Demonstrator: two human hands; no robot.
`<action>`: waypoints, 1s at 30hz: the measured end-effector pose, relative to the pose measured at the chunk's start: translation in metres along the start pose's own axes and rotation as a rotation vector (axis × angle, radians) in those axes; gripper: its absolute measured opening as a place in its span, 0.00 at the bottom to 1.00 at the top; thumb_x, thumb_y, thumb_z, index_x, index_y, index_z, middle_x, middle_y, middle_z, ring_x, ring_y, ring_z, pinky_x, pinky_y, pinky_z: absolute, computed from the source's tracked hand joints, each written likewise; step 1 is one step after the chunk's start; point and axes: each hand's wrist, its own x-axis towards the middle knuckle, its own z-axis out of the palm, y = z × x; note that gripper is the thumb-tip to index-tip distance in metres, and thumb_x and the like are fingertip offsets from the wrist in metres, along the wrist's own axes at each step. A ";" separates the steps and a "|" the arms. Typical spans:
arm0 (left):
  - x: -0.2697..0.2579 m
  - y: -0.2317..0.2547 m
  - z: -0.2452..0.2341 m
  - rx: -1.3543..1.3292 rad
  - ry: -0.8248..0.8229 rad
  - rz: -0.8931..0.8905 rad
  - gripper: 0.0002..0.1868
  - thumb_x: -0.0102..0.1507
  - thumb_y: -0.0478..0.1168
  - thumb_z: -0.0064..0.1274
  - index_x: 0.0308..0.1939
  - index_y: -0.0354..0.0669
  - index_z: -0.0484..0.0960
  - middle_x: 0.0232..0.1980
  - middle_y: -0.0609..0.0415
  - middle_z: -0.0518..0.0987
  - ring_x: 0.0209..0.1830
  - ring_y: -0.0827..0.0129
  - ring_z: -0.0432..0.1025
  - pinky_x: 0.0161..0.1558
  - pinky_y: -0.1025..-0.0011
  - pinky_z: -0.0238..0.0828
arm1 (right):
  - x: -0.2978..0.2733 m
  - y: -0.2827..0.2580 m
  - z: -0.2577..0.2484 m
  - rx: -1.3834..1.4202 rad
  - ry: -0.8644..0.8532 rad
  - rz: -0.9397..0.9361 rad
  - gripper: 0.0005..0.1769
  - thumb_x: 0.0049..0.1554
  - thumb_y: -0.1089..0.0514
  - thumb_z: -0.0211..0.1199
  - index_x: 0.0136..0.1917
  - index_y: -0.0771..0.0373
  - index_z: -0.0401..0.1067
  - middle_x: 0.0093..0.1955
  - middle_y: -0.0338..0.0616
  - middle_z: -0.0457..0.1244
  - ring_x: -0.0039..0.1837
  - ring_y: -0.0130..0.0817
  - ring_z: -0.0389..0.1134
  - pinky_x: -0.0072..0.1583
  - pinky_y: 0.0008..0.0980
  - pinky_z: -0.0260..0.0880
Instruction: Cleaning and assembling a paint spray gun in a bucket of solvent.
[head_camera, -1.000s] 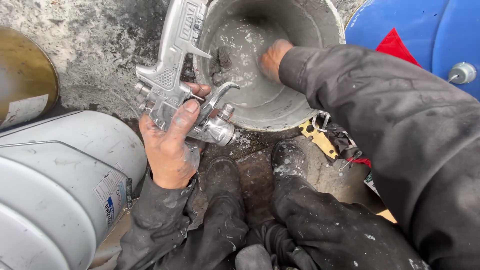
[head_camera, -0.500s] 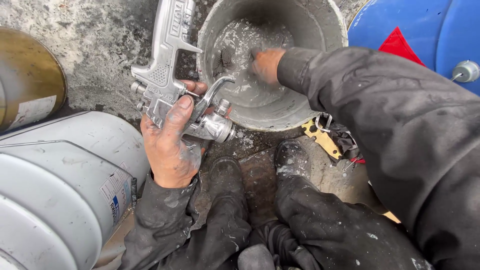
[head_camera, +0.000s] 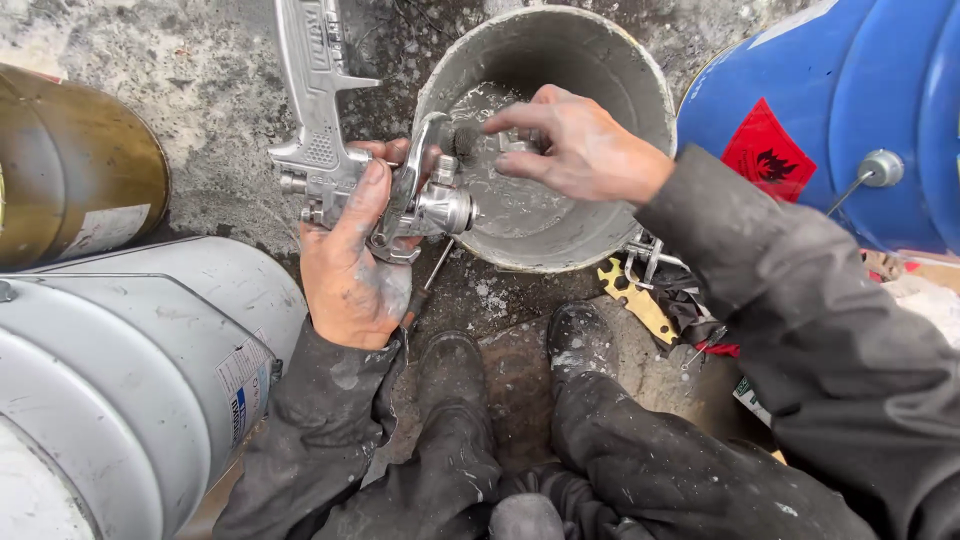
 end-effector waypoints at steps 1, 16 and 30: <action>0.001 -0.004 0.000 -0.004 -0.004 0.009 0.11 0.68 0.31 0.54 0.55 0.37 0.78 0.54 0.46 0.82 0.55 0.57 0.81 0.48 0.69 0.82 | -0.016 -0.007 -0.003 -0.008 0.003 -0.006 0.23 0.61 0.51 0.65 0.67 0.58 0.74 0.47 0.49 0.59 0.43 0.38 0.65 0.44 0.37 0.69; -0.007 -0.034 0.020 -0.173 0.067 -0.039 0.14 0.68 0.33 0.56 0.58 0.37 0.78 0.58 0.46 0.83 0.58 0.62 0.79 0.32 0.83 0.74 | -0.087 -0.025 0.000 0.850 0.332 -0.032 0.23 0.62 0.49 0.61 0.66 0.62 0.69 0.44 0.36 0.60 0.43 0.20 0.62 0.53 0.28 0.81; -0.018 -0.058 0.039 -0.190 -0.021 0.035 0.11 0.68 0.33 0.58 0.54 0.40 0.79 0.59 0.49 0.81 0.61 0.59 0.77 0.59 0.64 0.76 | -0.092 -0.054 0.024 0.540 0.602 -0.105 0.29 0.45 0.65 0.80 0.57 0.66 0.71 0.61 0.44 0.59 0.58 0.31 0.66 0.56 0.24 0.76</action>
